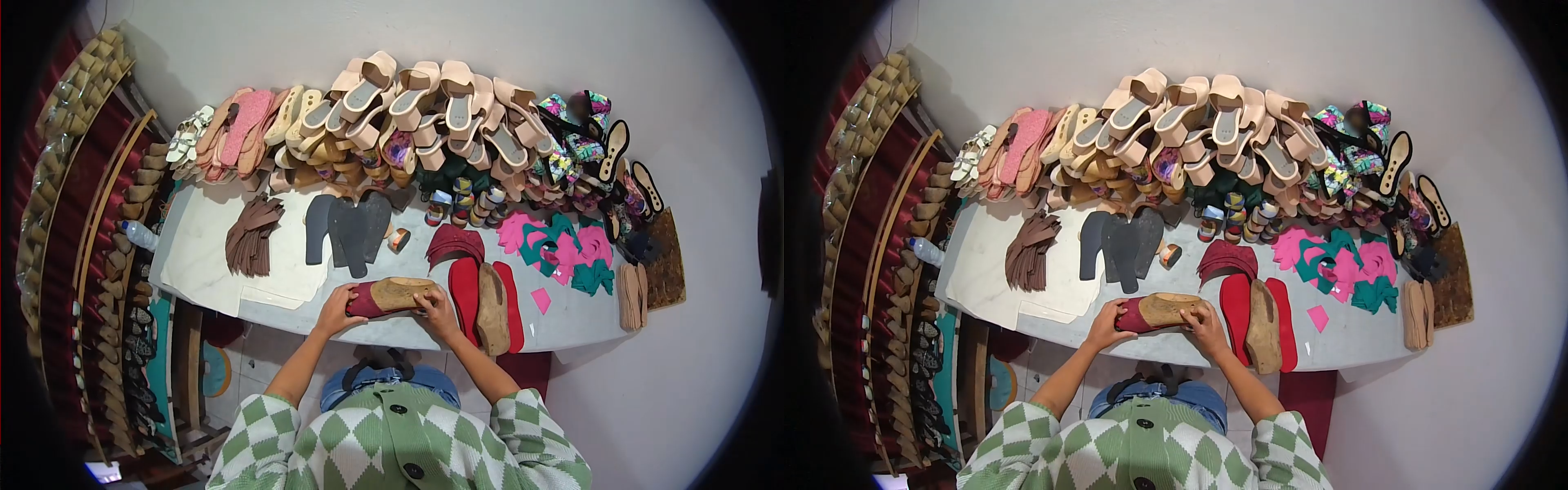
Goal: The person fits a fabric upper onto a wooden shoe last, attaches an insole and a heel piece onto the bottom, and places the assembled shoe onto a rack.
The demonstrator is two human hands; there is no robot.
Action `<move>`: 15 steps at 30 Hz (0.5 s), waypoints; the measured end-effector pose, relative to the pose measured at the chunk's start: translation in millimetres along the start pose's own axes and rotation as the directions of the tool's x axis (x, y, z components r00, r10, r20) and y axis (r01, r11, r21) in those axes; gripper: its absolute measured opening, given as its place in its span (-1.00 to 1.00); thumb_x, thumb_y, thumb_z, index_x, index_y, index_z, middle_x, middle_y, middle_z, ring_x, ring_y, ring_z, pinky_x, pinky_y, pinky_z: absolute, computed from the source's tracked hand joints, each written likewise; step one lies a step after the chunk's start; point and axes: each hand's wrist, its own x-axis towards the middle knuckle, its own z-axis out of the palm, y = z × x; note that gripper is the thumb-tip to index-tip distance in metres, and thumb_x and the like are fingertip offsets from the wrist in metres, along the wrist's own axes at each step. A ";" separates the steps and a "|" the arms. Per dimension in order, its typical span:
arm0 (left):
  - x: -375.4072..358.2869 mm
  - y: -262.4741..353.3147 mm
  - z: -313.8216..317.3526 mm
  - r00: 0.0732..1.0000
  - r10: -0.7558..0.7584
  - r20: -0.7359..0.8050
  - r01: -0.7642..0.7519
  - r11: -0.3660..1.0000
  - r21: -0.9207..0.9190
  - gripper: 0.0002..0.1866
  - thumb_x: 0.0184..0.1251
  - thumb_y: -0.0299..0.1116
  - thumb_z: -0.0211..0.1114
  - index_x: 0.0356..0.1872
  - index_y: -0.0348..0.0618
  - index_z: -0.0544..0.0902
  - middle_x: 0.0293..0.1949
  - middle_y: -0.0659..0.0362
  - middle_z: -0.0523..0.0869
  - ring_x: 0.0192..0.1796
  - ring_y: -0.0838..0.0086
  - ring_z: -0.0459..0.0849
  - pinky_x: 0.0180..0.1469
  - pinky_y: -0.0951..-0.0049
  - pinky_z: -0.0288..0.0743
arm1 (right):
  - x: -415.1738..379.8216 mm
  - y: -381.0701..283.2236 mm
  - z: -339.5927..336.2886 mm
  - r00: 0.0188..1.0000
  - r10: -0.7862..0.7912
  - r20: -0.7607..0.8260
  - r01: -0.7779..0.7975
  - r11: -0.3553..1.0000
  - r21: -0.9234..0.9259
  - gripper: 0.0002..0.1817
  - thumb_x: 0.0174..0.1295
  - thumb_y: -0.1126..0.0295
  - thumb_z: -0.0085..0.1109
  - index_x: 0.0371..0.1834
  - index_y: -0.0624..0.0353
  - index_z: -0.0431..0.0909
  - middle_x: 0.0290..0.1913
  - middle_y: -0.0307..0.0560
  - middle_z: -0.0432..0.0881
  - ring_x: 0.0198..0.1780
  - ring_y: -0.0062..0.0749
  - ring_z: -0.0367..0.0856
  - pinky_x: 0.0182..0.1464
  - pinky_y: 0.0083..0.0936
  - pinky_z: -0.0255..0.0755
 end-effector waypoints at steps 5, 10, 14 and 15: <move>-1.3 2.9 3.3 0.999 -0.010 -0.037 0.010 1.000 -0.007 -0.31 -0.35 -0.11 0.59 -0.20 -0.25 0.42 0.13 0.02 0.45 0.13 0.09 0.43 0.14 0.24 0.36 | -2.4 6.0 -2.1 0.999 -0.021 0.034 0.020 1.000 0.018 -0.32 -0.15 0.42 0.41 0.15 -0.16 0.41 -0.03 -0.11 0.23 0.12 -0.02 0.31 0.07 -0.25 0.44; 1.0 0.9 -3.8 0.999 0.018 0.051 -0.019 0.999 0.032 -0.33 -0.35 -0.12 0.58 -0.22 -0.25 0.42 0.13 0.01 0.45 0.14 0.09 0.43 0.13 0.24 0.37 | 1.6 7.0 -10.4 0.996 -0.053 0.072 0.045 0.994 0.099 -0.34 -0.11 0.44 0.37 0.17 -0.14 0.41 -0.04 -0.13 0.23 0.10 -0.03 0.31 0.10 -0.23 0.42; -12.3 0.4 8.3 0.997 0.077 0.000 -0.075 0.979 0.191 -0.32 -0.39 -0.16 0.60 -0.24 -0.21 0.39 0.13 0.01 0.46 0.11 0.10 0.45 0.08 0.28 0.43 | -13.4 20.8 -13.8 0.950 -0.289 0.122 0.284 0.957 0.058 -0.29 -0.19 0.48 0.33 0.18 -0.16 0.42 -0.04 -0.16 0.22 0.08 -0.03 0.32 0.18 -0.19 0.40; -13.2 2.5 9.7 0.998 0.059 -0.016 -0.056 0.983 0.174 -0.33 -0.39 -0.17 0.59 -0.24 -0.22 0.40 0.13 0.03 0.45 0.12 0.11 0.45 0.08 0.29 0.43 | -14.1 15.2 -17.5 0.954 -0.276 0.119 0.271 0.961 0.060 -0.26 -0.25 0.49 0.31 0.18 -0.18 0.43 -0.05 -0.16 0.21 0.07 -0.03 0.32 0.22 -0.15 0.38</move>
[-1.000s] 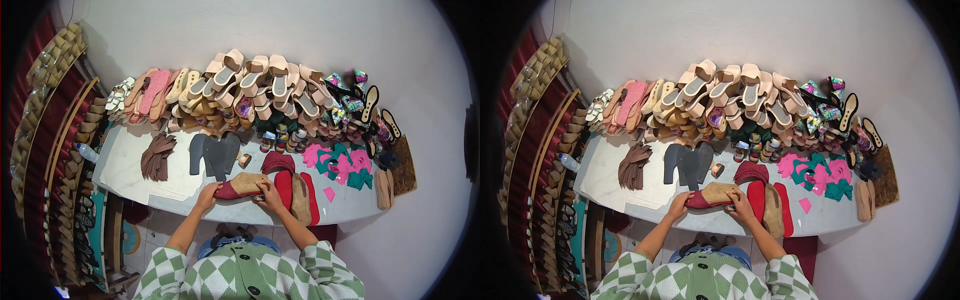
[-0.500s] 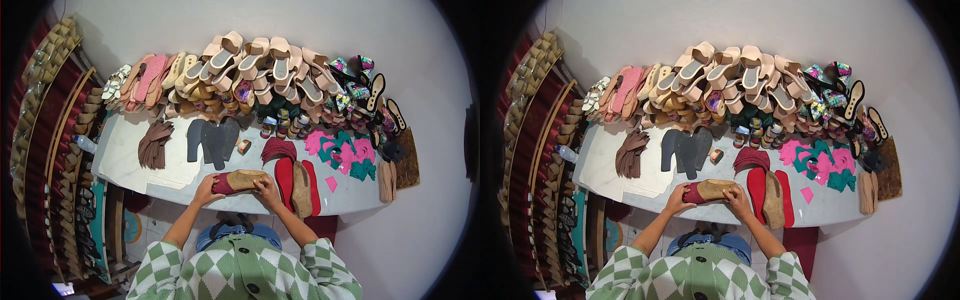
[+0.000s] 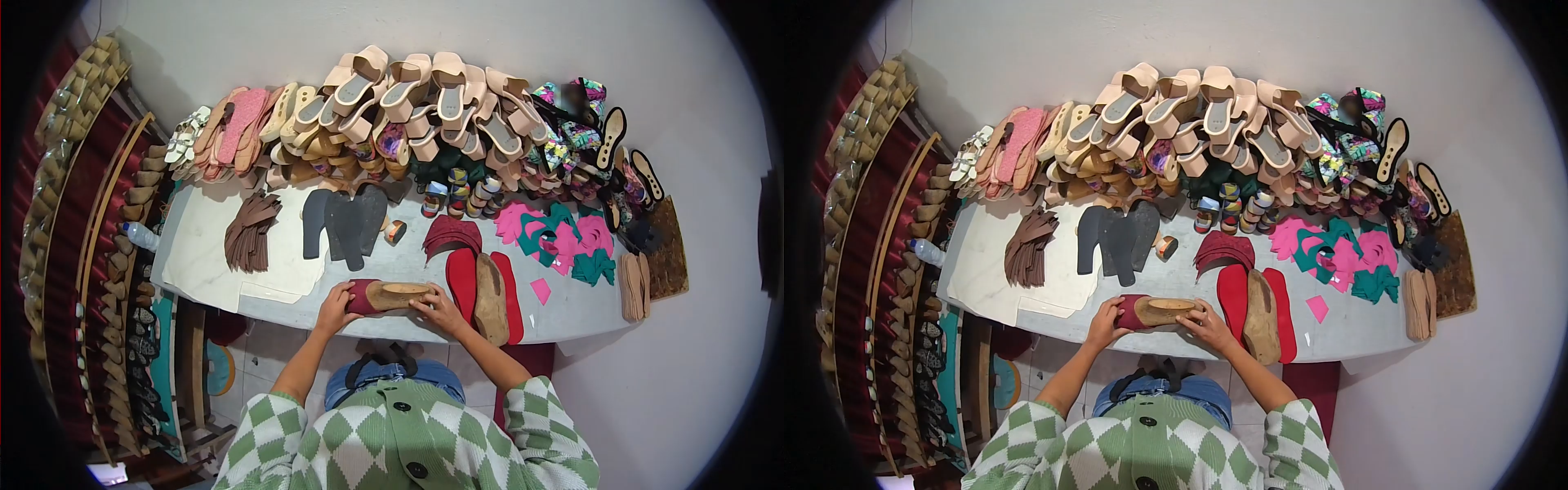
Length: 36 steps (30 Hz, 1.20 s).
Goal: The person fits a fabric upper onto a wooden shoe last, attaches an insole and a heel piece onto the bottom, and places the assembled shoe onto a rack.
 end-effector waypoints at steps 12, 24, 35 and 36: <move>13.9 -14.1 -26.0 0.982 -0.131 0.137 0.152 0.975 -0.162 -0.15 -0.50 -0.24 0.63 0.02 -0.22 0.46 0.10 0.06 0.47 0.14 0.10 0.42 0.17 0.25 0.35 | -5.6 -1.7 -13.1 0.994 -0.023 0.109 0.029 0.998 -0.052 -0.52 -0.14 0.51 0.23 -0.05 0.10 0.41 0.02 -0.06 0.30 0.25 0.10 0.26 0.15 -0.20 0.36; 11.7 -32.2 -19.5 0.967 -0.113 0.226 0.146 0.980 -0.135 -0.09 -0.54 -0.23 0.62 0.10 -0.10 0.45 0.07 0.10 0.52 0.15 0.12 0.39 0.22 0.23 0.30 | 35.3 -35.6 -51.0 0.965 0.248 -0.085 -0.249 0.968 -0.007 -0.81 -0.01 0.44 0.15 -0.30 0.16 0.42 -0.36 -0.06 0.45 -0.05 -0.15 0.48 0.09 -0.18 0.21; 28.2 -14.6 -10.6 0.984 -0.108 0.142 0.110 0.994 -0.009 -0.30 -0.01 0.15 0.30 -0.01 -0.26 0.46 -0.03 -0.01 0.50 0.08 0.12 0.41 0.08 0.22 0.29 | 96.2 -10.3 -28.3 0.867 0.421 0.269 -0.454 0.888 0.075 -0.76 0.15 0.25 -0.01 -0.40 0.21 0.49 -0.44 0.02 0.52 -0.31 -0.09 0.53 -0.20 -0.21 0.35; 32.9 -12.4 -9.2 0.991 -0.064 0.116 0.065 0.998 -0.004 -0.36 0.09 0.13 0.24 -0.02 -0.25 0.47 -0.04 -0.01 0.51 0.07 0.13 0.42 0.06 0.22 0.29 | 99.5 -7.6 -24.0 0.846 0.430 0.315 -0.467 0.883 0.050 -0.74 0.15 0.22 -0.02 -0.41 0.22 0.50 -0.43 0.04 0.54 -0.31 -0.07 0.54 -0.22 -0.17 0.37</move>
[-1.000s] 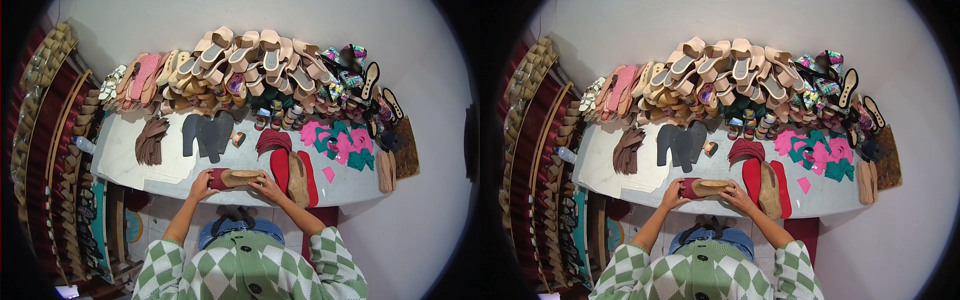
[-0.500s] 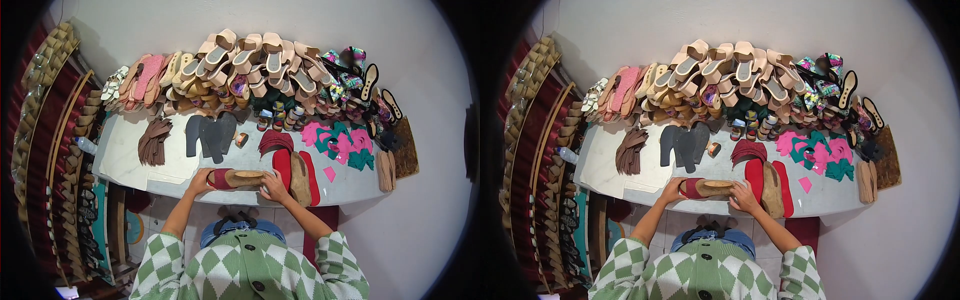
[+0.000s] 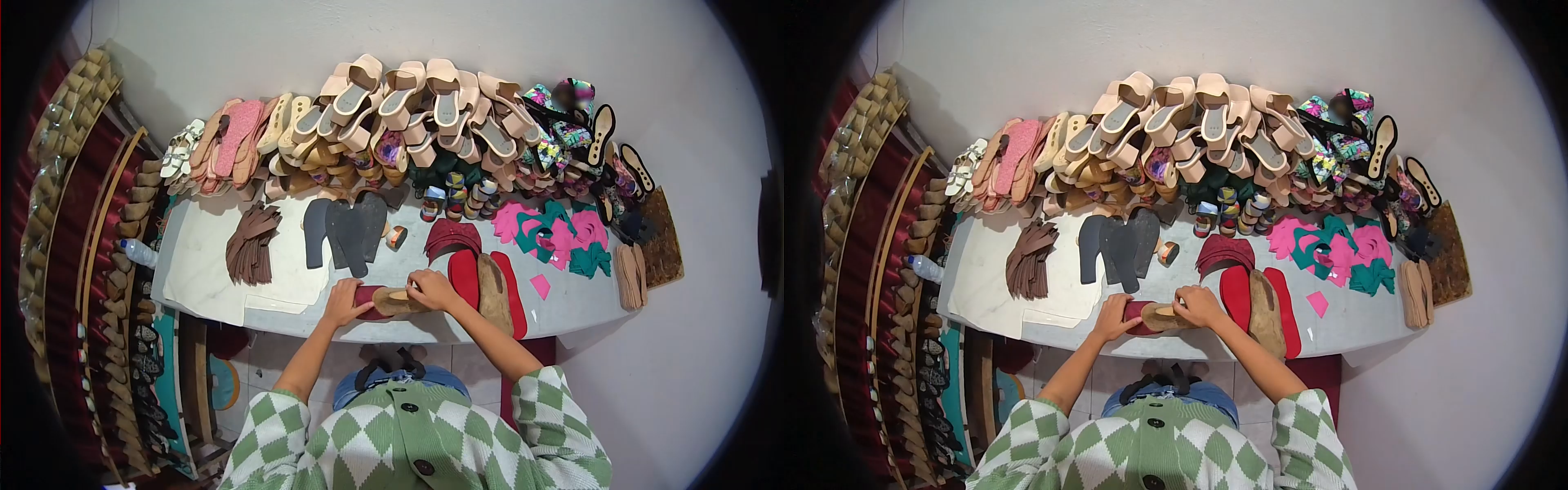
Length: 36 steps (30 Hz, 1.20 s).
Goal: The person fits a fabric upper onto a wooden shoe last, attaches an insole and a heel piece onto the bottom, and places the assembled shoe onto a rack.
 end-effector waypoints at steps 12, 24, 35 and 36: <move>39.8 19.1 45.3 1.000 0.003 0.018 0.004 0.930 -0.368 -0.56 0.35 -0.23 -0.27 -0.36 -0.23 0.61 -0.35 -0.01 0.64 -0.23 0.06 0.57 -0.04 0.17 0.37 | 11.9 11.1 35.0 0.900 0.434 -0.028 -0.413 0.873 0.259 -0.75 0.06 0.30 -0.05 -0.47 0.23 0.58 -0.44 0.12 0.61 -0.30 0.03 0.58 -0.22 -0.17 0.42; 44.0 20.1 41.0 0.999 0.004 -0.032 -0.014 0.953 -0.302 -0.61 0.27 -0.23 -0.25 -0.39 -0.16 0.59 -0.40 0.04 0.64 -0.29 0.14 0.59 -0.11 0.23 0.37 | 19.0 -12.8 22.4 0.912 0.364 -0.188 -0.359 0.931 0.061 -0.84 -0.01 0.39 -0.03 -0.57 0.24 0.50 -0.50 0.04 0.54 -0.40 -0.05 0.52 -0.35 -0.17 0.42; 47.8 14.6 39.0 0.998 0.051 -0.034 -0.060 0.936 -0.348 -0.61 0.27 -0.22 -0.25 -0.38 -0.18 0.57 -0.37 0.07 0.64 -0.28 0.17 0.60 -0.11 0.27 0.37 | 24.5 -13.7 17.0 0.910 0.411 -0.048 -0.411 0.911 0.012 -0.87 -0.04 0.40 0.01 -0.54 0.23 0.48 -0.47 0.04 0.54 -0.38 -0.05 0.50 -0.34 -0.19 0.41; 47.8 14.3 38.8 0.998 0.051 -0.037 -0.060 0.936 -0.348 -0.60 0.28 -0.21 -0.25 -0.38 -0.18 0.57 -0.36 0.08 0.64 -0.28 0.18 0.60 -0.11 0.27 0.38 | 25.4 -13.8 17.2 0.911 0.410 -0.053 -0.410 0.912 0.012 -0.89 -0.05 0.41 0.02 -0.55 0.22 0.48 -0.48 0.03 0.54 -0.38 -0.06 0.50 -0.35 -0.20 0.41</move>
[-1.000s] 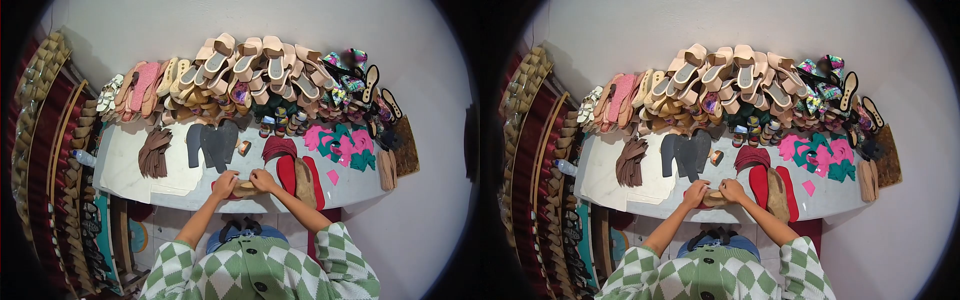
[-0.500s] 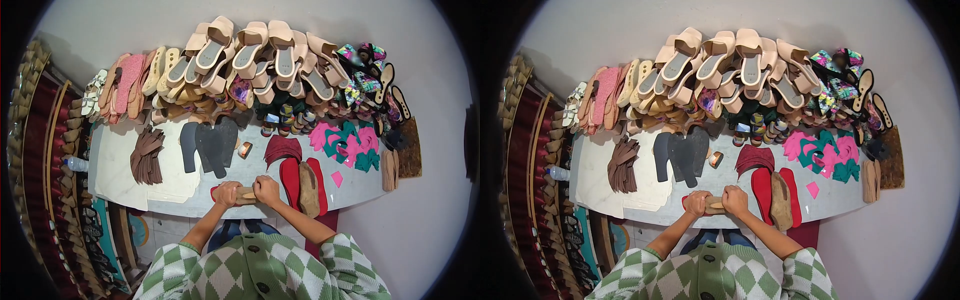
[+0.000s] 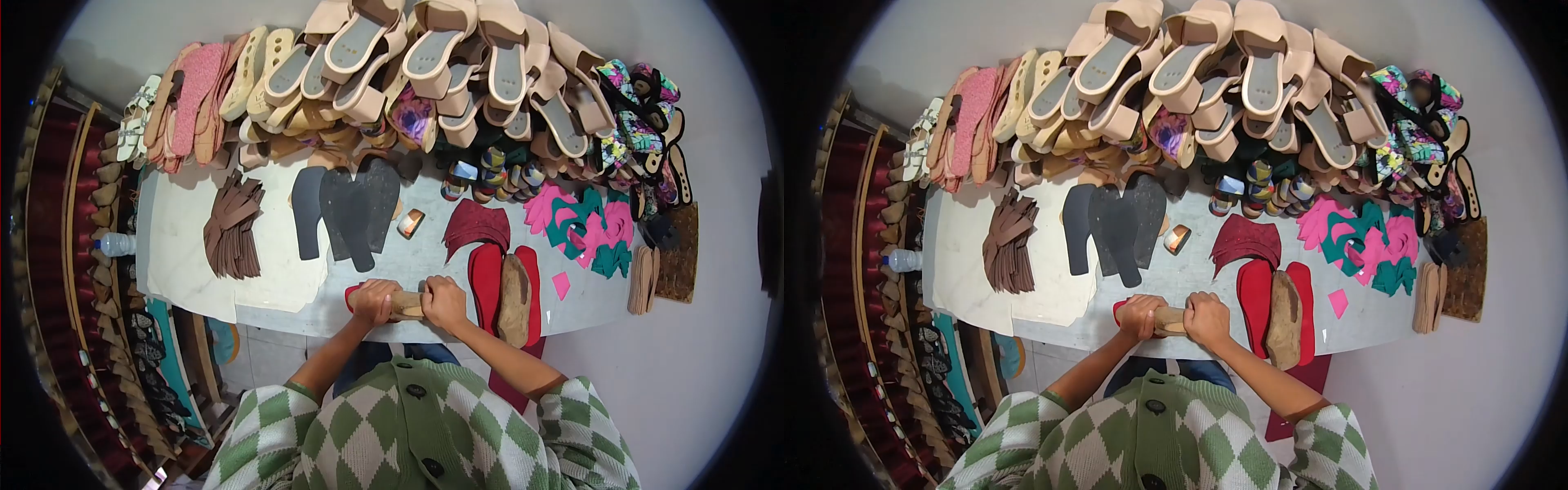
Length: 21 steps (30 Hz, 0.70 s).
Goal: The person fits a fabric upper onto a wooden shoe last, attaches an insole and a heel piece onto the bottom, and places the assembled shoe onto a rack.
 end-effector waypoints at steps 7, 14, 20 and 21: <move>0.9 0.8 1.1 1.000 -0.011 -0.022 0.010 1.000 -0.020 -0.59 0.30 -0.20 -0.27 -0.39 -0.17 0.57 -0.38 0.08 0.64 -0.29 0.18 0.60 -0.11 0.27 0.38 | 0.1 0.8 0.5 0.999 0.029 0.023 -0.030 0.999 0.035 -0.85 -0.05 0.39 -0.01 -0.53 0.27 0.47 -0.47 0.10 0.53 -0.37 0.01 0.53 -0.32 -0.17 0.40; -0.6 0.9 1.9 0.999 0.005 -0.049 -0.005 1.000 -0.006 -0.66 0.23 -0.26 -0.21 -0.38 -0.17 0.56 -0.38 0.08 0.62 -0.28 0.18 0.58 -0.10 0.25 0.38 | -1.6 0.3 1.6 0.999 0.000 -0.051 0.001 1.000 0.032 -0.84 -0.05 0.38 -0.01 -0.56 0.26 0.46 -0.50 0.08 0.52 -0.42 -0.01 0.52 -0.35 -0.18 0.39; -6.2 6.3 4.4 0.997 -0.007 -0.075 0.010 0.999 0.042 -0.66 0.23 -0.26 -0.18 -0.37 -0.14 0.59 -0.38 0.04 0.63 -0.25 0.15 0.58 -0.06 0.22 0.37 | -7.2 -1.9 3.6 0.976 -0.092 -0.196 0.087 0.996 -0.035 -0.86 -0.05 0.39 0.05 -0.58 0.24 0.48 -0.52 0.01 0.51 -0.42 -0.09 0.51 -0.35 -0.22 0.38; -6.6 7.4 4.9 0.998 -0.017 -0.062 0.021 0.999 0.050 -0.64 0.25 -0.25 -0.20 -0.36 -0.16 0.59 -0.38 0.04 0.64 -0.25 0.14 0.59 -0.04 0.22 0.36 | -8.1 -0.2 3.8 0.979 -0.080 -0.186 0.078 0.997 -0.019 -0.84 -0.04 0.36 0.05 -0.58 0.24 0.48 -0.52 0.01 0.52 -0.42 -0.09 0.51 -0.34 -0.22 0.38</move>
